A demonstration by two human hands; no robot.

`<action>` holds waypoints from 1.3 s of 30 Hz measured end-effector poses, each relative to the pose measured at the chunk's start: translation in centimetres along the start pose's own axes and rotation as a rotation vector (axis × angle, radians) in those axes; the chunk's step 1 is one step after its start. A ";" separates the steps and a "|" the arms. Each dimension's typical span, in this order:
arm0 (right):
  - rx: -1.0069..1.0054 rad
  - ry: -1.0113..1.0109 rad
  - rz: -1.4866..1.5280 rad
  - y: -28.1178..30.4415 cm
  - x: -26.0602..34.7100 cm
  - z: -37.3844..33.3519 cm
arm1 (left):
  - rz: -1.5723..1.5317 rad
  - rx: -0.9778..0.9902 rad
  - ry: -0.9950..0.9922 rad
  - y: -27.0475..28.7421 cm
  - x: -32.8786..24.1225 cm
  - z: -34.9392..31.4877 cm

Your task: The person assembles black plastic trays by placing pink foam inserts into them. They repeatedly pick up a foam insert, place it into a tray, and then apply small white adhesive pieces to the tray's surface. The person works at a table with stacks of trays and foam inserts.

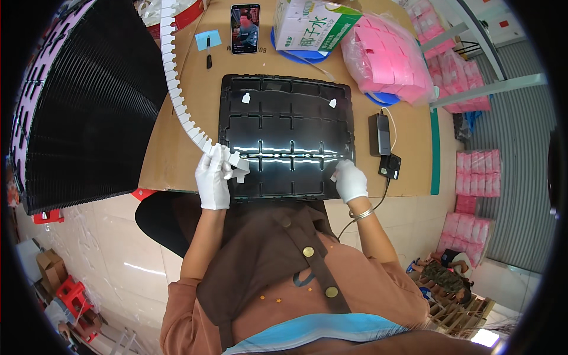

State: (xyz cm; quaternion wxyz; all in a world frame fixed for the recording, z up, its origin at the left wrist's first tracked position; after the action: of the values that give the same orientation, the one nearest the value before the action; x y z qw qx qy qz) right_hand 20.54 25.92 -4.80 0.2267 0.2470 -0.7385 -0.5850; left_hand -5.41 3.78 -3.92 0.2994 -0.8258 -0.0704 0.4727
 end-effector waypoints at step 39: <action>-0.321 0.110 0.458 3.7 0.9 17.4 | -0.065 -0.128 -0.023 3.8 -0.3 2.5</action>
State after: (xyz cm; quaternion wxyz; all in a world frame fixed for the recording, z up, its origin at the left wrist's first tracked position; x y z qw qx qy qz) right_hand 8.68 39.15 -4.85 0.4289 0.0662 -0.6595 -0.6137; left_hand -8.31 1.64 -6.82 0.2603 -0.8350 -0.1306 0.4668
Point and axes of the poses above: each hand's wrist, its own z-axis towards the middle knuckle, its own y-axis out of the back of the hand, x = y × z, the point moved 5 cm from there along z, towards the middle knuckle, and after that the axes turned 10 degrees about -z, right-handed, at the moved point
